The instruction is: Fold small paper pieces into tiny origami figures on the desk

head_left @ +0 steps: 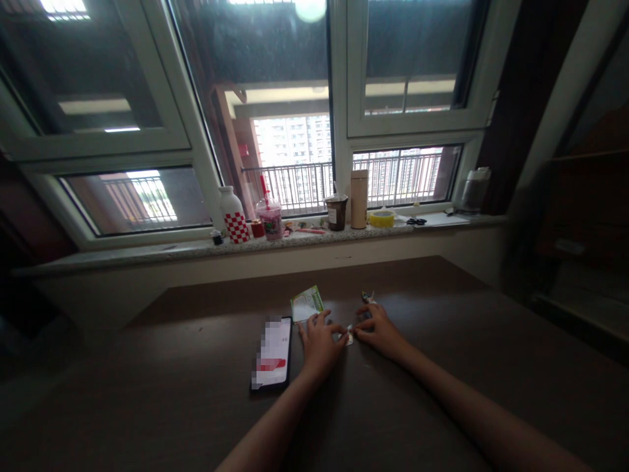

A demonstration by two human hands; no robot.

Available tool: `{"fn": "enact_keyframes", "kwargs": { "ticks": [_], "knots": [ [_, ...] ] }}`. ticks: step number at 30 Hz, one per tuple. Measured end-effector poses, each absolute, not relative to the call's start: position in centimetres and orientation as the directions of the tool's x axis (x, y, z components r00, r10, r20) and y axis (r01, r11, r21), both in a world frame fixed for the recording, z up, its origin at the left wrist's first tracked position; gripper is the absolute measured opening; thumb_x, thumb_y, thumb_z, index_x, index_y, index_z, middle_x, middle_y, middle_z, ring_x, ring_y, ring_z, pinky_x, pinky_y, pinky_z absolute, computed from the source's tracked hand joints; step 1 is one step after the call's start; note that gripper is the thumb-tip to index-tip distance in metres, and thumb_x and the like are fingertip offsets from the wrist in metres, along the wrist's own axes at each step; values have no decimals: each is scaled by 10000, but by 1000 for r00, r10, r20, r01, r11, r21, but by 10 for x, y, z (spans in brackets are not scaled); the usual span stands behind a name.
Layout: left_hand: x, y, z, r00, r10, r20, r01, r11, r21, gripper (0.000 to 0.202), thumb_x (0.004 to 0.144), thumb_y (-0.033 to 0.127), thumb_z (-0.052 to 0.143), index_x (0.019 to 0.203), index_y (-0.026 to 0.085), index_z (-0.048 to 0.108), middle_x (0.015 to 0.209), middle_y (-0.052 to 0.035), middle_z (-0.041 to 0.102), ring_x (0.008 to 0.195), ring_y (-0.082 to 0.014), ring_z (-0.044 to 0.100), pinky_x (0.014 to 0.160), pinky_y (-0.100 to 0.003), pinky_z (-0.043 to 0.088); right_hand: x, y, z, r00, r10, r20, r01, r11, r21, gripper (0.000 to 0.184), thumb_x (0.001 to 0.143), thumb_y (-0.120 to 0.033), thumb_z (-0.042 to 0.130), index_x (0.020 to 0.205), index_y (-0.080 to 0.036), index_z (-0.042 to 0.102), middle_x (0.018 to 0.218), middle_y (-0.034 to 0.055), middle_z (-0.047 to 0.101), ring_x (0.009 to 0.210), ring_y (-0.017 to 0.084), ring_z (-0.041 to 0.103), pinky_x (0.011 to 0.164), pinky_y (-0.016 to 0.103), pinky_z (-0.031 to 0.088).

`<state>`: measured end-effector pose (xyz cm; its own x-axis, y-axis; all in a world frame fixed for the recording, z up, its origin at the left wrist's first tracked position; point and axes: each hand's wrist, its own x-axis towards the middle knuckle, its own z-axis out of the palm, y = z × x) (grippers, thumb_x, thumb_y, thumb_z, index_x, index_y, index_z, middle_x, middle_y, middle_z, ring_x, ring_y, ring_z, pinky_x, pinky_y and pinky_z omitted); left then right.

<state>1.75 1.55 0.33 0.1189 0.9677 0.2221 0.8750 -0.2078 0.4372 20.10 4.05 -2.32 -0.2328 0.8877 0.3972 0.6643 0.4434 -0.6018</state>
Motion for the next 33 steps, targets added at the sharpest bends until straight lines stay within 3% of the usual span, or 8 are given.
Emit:
{"fn": "enact_keyframes", "kwargs": {
  "ticks": [7, 20, 33],
  "knots": [
    [17, 16, 2, 118, 968, 221, 876, -206, 436, 133, 791, 396, 666, 895, 374, 746, 1419, 17, 504, 1358, -309, 328, 1127, -652, 54, 203, 47, -27, -176, 902, 394, 712, 393, -582, 137, 813, -267, 670, 864, -244, 795, 1104, 118, 589, 1153, 280, 479, 1056, 457, 348],
    [17, 16, -1, 120, 967, 224, 875, -210, 435, 138, 802, 431, 652, 891, 380, 744, 1400, 19, 518, 1357, -309, 327, 1122, -654, 61, 208, 44, -26, -232, 888, 396, 581, 453, -676, 152, 797, -348, 685, 826, -249, 796, 1162, 107, 592, 1223, 289, 452, 1102, 468, 287],
    [18, 15, -4, 128, 958, 256, 882, -228, 413, 165, 821, 429, 622, 916, 364, 741, 1401, 4, 520, 1366, -307, 318, 1126, -650, 45, 206, 44, -25, -210, 889, 408, 618, 444, -649, 111, 791, -270, 690, 818, -245, 794, 1141, 102, 597, 1199, 274, 465, 1091, 444, 312]
  ]
}}
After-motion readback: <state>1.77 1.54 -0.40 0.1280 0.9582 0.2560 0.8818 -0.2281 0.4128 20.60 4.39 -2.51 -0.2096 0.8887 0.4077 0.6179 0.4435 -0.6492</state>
